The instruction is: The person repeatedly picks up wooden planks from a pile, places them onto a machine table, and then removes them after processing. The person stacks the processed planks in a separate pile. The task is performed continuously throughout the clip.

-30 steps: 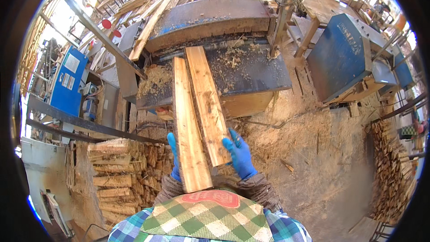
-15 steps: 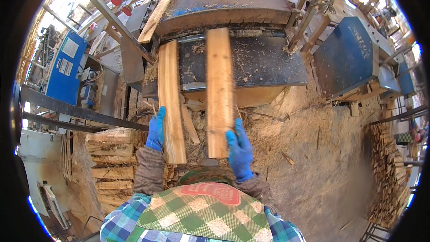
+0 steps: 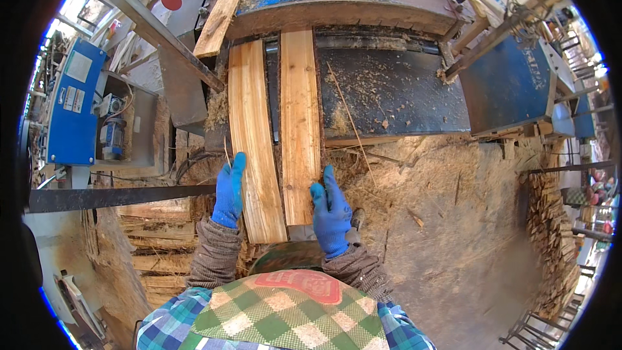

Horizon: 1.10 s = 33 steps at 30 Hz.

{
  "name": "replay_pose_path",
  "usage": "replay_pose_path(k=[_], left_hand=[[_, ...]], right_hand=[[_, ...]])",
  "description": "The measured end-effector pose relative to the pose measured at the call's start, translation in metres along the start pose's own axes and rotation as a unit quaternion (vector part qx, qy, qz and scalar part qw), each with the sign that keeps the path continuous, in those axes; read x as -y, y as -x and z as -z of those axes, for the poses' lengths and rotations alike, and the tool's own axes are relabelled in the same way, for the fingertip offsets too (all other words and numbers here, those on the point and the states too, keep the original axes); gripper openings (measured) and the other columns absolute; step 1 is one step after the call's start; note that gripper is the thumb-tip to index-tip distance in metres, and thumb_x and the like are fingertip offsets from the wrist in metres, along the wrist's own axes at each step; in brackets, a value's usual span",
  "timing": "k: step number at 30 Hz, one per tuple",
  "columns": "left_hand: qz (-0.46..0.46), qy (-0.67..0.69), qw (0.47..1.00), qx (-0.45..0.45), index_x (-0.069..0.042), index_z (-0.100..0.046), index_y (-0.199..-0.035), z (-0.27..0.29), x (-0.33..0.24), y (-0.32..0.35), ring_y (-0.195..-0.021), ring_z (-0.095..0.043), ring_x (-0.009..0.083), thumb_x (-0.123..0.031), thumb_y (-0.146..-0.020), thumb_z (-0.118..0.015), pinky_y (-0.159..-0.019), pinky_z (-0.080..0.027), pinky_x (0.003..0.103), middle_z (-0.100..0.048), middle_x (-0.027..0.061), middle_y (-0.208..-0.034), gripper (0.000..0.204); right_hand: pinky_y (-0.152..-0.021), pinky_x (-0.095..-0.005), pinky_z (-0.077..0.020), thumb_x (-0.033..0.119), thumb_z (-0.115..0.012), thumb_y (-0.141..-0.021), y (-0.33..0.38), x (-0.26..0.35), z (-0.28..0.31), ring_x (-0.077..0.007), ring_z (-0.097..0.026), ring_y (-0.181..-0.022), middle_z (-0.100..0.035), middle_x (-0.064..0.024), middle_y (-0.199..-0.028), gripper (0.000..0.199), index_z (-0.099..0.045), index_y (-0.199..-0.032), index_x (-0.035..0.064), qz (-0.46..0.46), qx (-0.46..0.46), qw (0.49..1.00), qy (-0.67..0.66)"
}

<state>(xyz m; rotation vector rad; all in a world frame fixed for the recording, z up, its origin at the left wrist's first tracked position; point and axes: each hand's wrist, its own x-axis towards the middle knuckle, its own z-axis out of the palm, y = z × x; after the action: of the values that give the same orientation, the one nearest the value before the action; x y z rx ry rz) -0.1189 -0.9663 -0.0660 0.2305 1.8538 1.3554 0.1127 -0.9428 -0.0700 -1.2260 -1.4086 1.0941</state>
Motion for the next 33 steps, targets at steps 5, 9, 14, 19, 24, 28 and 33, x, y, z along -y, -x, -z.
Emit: replay_pose_path(k=[5,9,14,19,24,28,33], left_hand=[[0.003,0.055,0.998,-0.002,0.000,-0.064,-0.126,-0.005,-0.007,0.010,-0.103,-0.061,0.0153,-0.037,-0.097,-0.072,-0.092,-0.050,0.033,-0.067,0.0055,-0.116,0.048],[-0.023,0.072,0.996,0.038,0.000,-0.065,-0.124,0.002,0.003,0.008,-0.098,-0.060,0.0135,-0.039,-0.096,-0.073,-0.087,-0.051,0.033,-0.068,0.0044,-0.111,0.048],[-0.005,0.075,0.997,-0.006,0.001,-0.067,-0.119,-0.009,-0.006,0.017,-0.086,-0.056,0.0104,-0.042,-0.095,-0.074,-0.080,-0.049,0.031,-0.065,0.0019,-0.097,0.050],[-0.027,0.050,0.997,0.055,0.002,-0.065,-0.122,-0.004,0.003,0.001,-0.090,-0.059,0.0147,-0.049,-0.092,-0.074,-0.080,-0.051,0.032,-0.066,0.0052,-0.102,0.059],[-0.061,0.082,0.995,0.013,0.001,-0.067,-0.111,-0.018,0.015,-0.002,-0.079,-0.057,0.0118,-0.050,-0.091,-0.075,-0.071,-0.049,0.029,-0.064,0.0009,-0.089,0.055],[-0.038,0.098,0.991,0.081,0.001,-0.067,-0.115,-0.041,0.009,0.037,-0.085,-0.061,0.0130,-0.044,-0.095,-0.073,-0.075,-0.052,0.031,-0.068,0.0042,-0.097,0.050],[-0.141,0.099,0.971,0.167,0.005,-0.030,-0.155,-0.039,0.010,0.109,-0.129,-0.053,0.0226,-0.028,-0.096,-0.073,-0.106,-0.047,0.036,-0.051,0.0174,-0.146,0.081]], right_hand=[[-0.090,-0.0426,-0.0517,0.016,-0.062,-0.100,-0.085,0.010,-0.026,-0.0352,-0.061,-0.109,-0.061,-0.0201,-0.131,0.044,-0.057,-0.142,0.0063,0.220,-0.033,0.934,0.278],[-0.090,-0.0431,-0.0505,0.023,-0.058,-0.102,-0.151,0.010,-0.052,-0.0365,-0.060,-0.110,-0.061,-0.0206,-0.127,0.041,-0.058,-0.140,0.0083,0.210,-0.035,0.916,0.340],[-0.092,-0.0447,-0.0510,0.028,-0.056,-0.103,-0.205,0.020,-0.079,-0.0351,-0.061,-0.109,-0.061,-0.0186,-0.123,0.041,-0.059,-0.139,0.0086,0.075,-0.096,0.943,0.311],[-0.096,-0.0452,-0.0505,0.033,-0.054,-0.105,-0.214,0.021,-0.077,-0.0320,-0.060,-0.111,-0.061,-0.0180,-0.125,0.043,-0.057,-0.141,0.0090,0.019,-0.091,0.963,0.254],[-0.101,-0.0402,-0.0494,0.032,-0.057,-0.105,-0.131,0.014,-0.047,-0.0282,-0.059,-0.118,-0.058,-0.0186,-0.134,0.050,-0.050,-0.147,0.0061,0.110,0.083,0.990,0.001],[-0.106,-0.0346,-0.0450,0.025,-0.058,-0.105,0.000,0.009,0.016,-0.0224,-0.057,-0.128,-0.047,-0.0207,-0.154,0.063,-0.031,-0.158,0.0013,-0.053,0.263,0.962,0.049],[-0.055,-0.0345,-0.0469,0.032,-0.054,-0.107,0.005,0.038,0.024,-0.0135,-0.053,-0.058,-0.066,-0.0148,-0.077,0.059,-0.036,-0.158,0.0095,-0.007,0.167,0.983,0.077]])
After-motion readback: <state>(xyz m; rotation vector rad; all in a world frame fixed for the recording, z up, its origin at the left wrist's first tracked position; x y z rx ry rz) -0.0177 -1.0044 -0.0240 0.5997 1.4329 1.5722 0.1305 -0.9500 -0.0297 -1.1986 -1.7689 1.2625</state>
